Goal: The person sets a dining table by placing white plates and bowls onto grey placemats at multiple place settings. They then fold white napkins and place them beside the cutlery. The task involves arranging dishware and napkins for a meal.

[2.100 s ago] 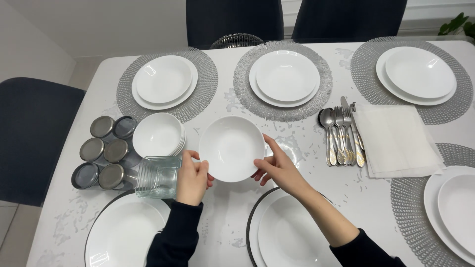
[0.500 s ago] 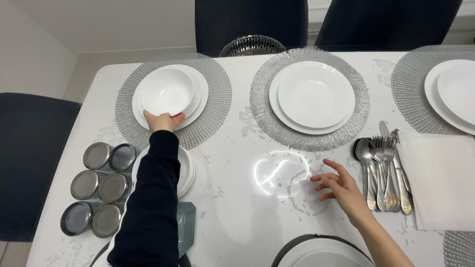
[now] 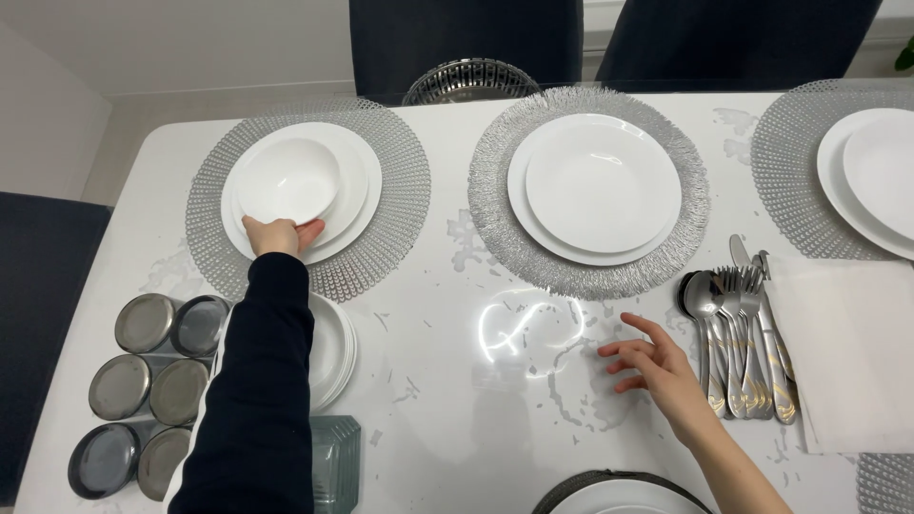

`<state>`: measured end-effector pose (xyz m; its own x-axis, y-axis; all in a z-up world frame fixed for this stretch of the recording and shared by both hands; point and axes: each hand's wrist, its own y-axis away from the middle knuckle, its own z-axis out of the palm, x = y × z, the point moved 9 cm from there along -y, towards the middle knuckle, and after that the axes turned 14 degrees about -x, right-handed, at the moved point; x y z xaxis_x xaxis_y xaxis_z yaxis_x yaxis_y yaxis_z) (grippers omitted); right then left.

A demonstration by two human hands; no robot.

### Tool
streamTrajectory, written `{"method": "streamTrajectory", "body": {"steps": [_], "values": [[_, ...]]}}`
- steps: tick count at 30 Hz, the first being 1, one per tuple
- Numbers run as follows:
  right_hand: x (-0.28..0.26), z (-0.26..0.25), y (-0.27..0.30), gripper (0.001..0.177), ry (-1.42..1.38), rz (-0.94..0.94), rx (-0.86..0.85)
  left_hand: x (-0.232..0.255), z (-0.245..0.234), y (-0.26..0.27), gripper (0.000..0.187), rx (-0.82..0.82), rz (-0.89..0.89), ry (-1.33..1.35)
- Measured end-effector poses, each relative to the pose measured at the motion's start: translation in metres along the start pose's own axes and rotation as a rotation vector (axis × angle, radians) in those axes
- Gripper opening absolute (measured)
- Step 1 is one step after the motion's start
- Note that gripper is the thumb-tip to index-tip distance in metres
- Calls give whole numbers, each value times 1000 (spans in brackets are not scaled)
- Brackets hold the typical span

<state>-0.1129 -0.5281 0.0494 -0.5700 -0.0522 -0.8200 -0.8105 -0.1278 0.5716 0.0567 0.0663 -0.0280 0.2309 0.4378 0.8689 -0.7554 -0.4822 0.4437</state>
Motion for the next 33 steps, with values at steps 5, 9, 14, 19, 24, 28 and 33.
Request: {"method": "streamTrajectory", "body": {"steps": [5,9,14,19,24,28,33], "values": [[-4,-2,4,52,-2,-4,6,-5,0,-11,93,6,32,9],[1,-9,1,51,-26,-29,11,0,2,-1,94,12,9,-17],[-5,-7,8,50,-19,-13,23,0,2,3,95,21,8,-10],[-2,-9,8,49,-19,-10,27,7,1,11,93,19,27,-50],[-7,-9,15,50,-34,-23,28,25,10,57,52,-5,-62,-181],[-15,-9,29,50,-15,-43,11,42,0,85,72,-64,-26,-183],[-29,-7,61,46,57,-157,-11,70,-12,148,43,-260,78,-521]]}}
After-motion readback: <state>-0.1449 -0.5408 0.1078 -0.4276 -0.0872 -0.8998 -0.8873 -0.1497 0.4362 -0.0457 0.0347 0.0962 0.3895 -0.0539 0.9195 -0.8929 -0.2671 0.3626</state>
